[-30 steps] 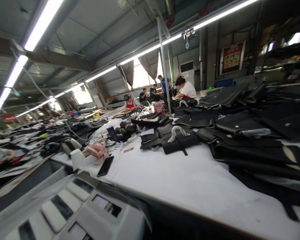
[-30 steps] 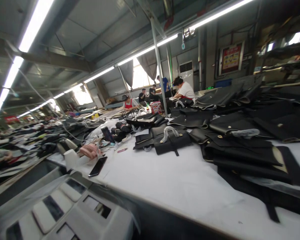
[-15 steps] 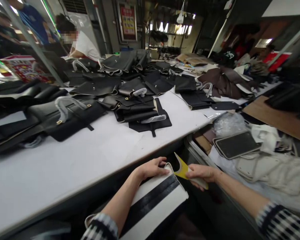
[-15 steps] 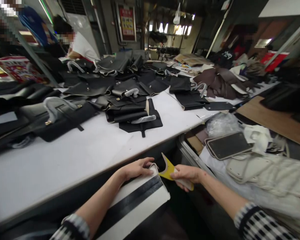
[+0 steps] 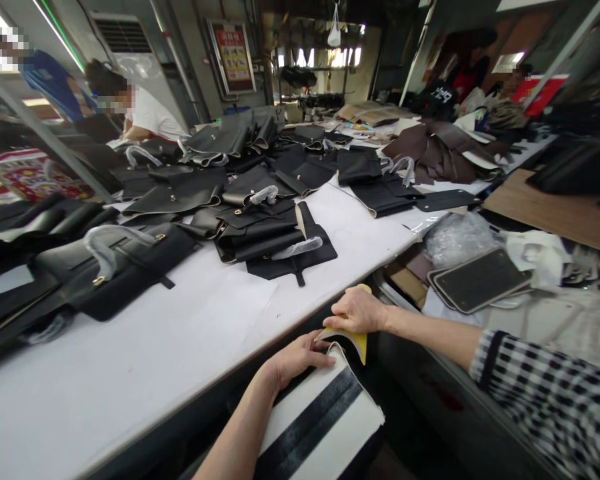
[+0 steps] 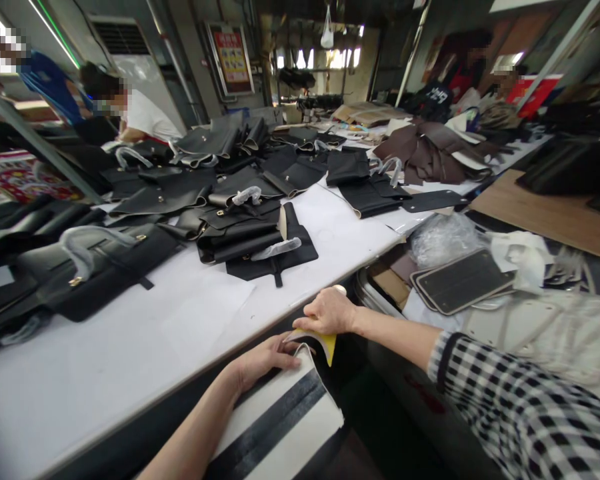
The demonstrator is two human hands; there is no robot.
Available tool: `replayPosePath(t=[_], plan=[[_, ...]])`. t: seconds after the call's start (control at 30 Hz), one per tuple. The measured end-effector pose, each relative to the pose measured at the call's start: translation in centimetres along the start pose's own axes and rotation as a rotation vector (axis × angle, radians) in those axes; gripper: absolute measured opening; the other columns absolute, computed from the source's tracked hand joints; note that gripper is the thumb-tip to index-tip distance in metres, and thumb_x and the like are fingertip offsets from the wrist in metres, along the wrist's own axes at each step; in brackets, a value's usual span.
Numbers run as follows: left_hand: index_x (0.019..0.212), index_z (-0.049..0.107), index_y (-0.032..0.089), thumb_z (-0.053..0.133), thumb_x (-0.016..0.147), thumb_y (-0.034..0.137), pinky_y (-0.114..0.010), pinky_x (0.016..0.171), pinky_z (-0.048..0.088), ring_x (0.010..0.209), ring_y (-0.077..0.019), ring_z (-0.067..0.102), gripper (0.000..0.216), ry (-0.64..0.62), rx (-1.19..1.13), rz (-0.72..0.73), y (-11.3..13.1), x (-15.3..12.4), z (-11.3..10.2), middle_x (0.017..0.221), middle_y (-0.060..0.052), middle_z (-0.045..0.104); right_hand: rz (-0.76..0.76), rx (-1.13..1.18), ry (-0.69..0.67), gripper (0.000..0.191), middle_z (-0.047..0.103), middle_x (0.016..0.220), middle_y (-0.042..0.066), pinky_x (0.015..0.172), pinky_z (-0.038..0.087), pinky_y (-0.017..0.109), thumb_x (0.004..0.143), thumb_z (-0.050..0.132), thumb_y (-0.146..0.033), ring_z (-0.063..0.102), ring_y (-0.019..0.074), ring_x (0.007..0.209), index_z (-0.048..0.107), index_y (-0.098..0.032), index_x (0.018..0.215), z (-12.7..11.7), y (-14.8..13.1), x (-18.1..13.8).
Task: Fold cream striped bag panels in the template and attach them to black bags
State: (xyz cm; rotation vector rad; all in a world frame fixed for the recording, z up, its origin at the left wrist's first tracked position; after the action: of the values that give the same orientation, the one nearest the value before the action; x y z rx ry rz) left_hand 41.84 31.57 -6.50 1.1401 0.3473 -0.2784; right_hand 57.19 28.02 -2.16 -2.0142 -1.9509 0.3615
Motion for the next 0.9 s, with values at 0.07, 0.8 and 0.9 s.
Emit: replayPosePath(t=[0.07, 0.8, 0.9], plan=[[0.128, 0.057, 0.019, 0.073, 0.068, 0.019, -0.034, 0.093, 0.043, 0.108, -0.0239, 0.058, 0.062, 0.027, 0.003, 0.01, -0.1, 0.1, -0.2, 0.123, -0.007, 0.064, -0.103, -0.073, -0.014, 0.06, 0.06, 0.051, 0.006, 0.056, 0.016, 0.03, 0.089, 0.046, -0.065, 0.048, 0.0155, 0.052, 0.06, -0.018, 0.053, 0.3, -0.9, 0.7], [0.121, 0.061, 0.017, 0.068, 0.081, 0.025, -0.032, 0.09, 0.04, 0.095, -0.0197, 0.057, 0.041, -0.004, 0.037, 0.071, 0.1, -0.1, -0.1, 0.108, -0.004, 0.065, -0.434, -0.267, -0.061, 0.059, 0.067, 0.055, 0.005, 0.053, 0.016, 0.029, 0.099, 0.034, -0.047, 0.053, 0.0139, 0.046, 0.063, -0.017, 0.058, 1.7, -3.2, 1.4], [0.119, 0.062, 0.018, 0.068, 0.081, 0.026, -0.03, 0.087, 0.04, 0.09, -0.0172, 0.056, 0.039, -0.003, 0.025, 0.074, 0.0, 0.0, -0.3, 0.104, -0.003, 0.065, -0.416, -0.27, -0.06, 0.06, 0.067, 0.055, 0.004, 0.053, 0.018, 0.028, 0.1, 0.033, -0.046, 0.052, 0.0131, 0.046, 0.063, -0.018, 0.057, 1.7, -3.2, 1.4]])
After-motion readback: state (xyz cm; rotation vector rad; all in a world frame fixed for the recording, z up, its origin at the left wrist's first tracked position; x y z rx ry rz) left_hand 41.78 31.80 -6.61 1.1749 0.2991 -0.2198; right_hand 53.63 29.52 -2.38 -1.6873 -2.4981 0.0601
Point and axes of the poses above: each hand's wrist, its own x-axis towards the middle knuckle, its own z-axis out of the palm, y = z × x, the point moved 6 cm from there along x, towards the middle knuckle
